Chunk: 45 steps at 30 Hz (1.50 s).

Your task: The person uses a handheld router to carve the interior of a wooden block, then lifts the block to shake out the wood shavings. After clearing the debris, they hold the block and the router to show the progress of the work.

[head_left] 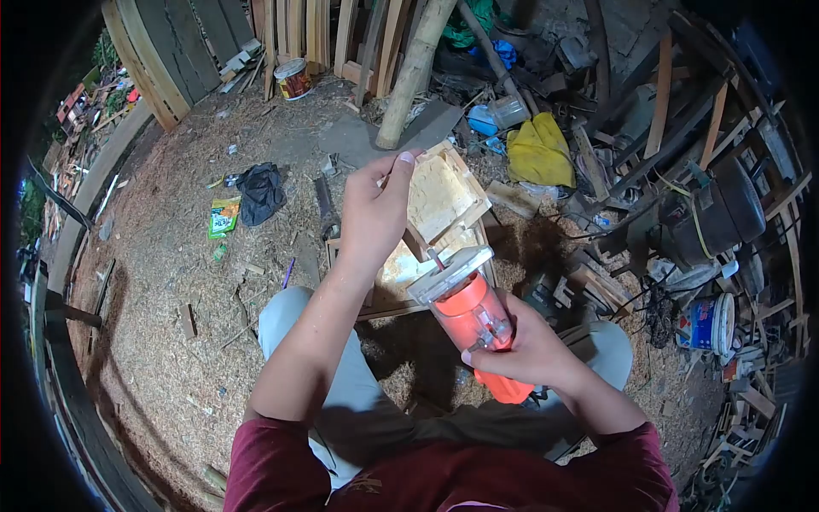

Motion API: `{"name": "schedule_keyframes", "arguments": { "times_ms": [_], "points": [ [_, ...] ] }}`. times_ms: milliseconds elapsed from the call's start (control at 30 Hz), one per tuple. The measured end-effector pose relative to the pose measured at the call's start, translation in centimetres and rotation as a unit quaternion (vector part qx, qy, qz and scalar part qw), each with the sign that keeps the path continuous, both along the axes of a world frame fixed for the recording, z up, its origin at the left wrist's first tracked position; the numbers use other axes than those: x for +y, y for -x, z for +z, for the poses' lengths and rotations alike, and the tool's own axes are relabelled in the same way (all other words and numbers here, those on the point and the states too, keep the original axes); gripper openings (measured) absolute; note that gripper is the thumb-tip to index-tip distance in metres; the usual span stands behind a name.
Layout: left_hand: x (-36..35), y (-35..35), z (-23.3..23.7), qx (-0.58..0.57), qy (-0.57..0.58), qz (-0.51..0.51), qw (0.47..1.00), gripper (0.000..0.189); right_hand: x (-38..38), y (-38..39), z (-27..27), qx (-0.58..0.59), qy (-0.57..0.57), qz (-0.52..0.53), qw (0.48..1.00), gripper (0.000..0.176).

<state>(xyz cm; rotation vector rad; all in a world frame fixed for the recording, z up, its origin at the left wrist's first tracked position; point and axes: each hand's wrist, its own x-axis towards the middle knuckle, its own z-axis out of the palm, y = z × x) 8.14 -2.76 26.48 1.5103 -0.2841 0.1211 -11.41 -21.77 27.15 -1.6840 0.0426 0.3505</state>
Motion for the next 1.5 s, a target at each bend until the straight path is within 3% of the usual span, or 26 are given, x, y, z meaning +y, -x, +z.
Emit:
{"name": "schedule_keyframes", "arguments": {
  "times_ms": [1033,1133,1233,1500],
  "points": [
    [0.2,-0.3,-0.4,0.006,0.002,-0.002,1.000,0.038,0.0,-0.1,0.2,-0.015,0.012,0.008,1.000,0.055],
    [0.2,-0.6,-0.3,0.094,0.118,-0.025,0.988,0.039,-0.2,-0.1,0.2,-0.017,0.009,-0.006,1.000,0.058],
    [1.0,-0.1,1.4,0.217,0.151,-0.044,0.964,0.041,0.0,0.0,0.9,-0.035,-0.016,-0.041,0.998,0.061],
    [1.2,-1.0,0.1,0.297,0.217,-0.048,0.929,0.041,-0.6,0.1,0.3,-0.054,-0.051,-0.056,0.996,0.065]
  ]
}}
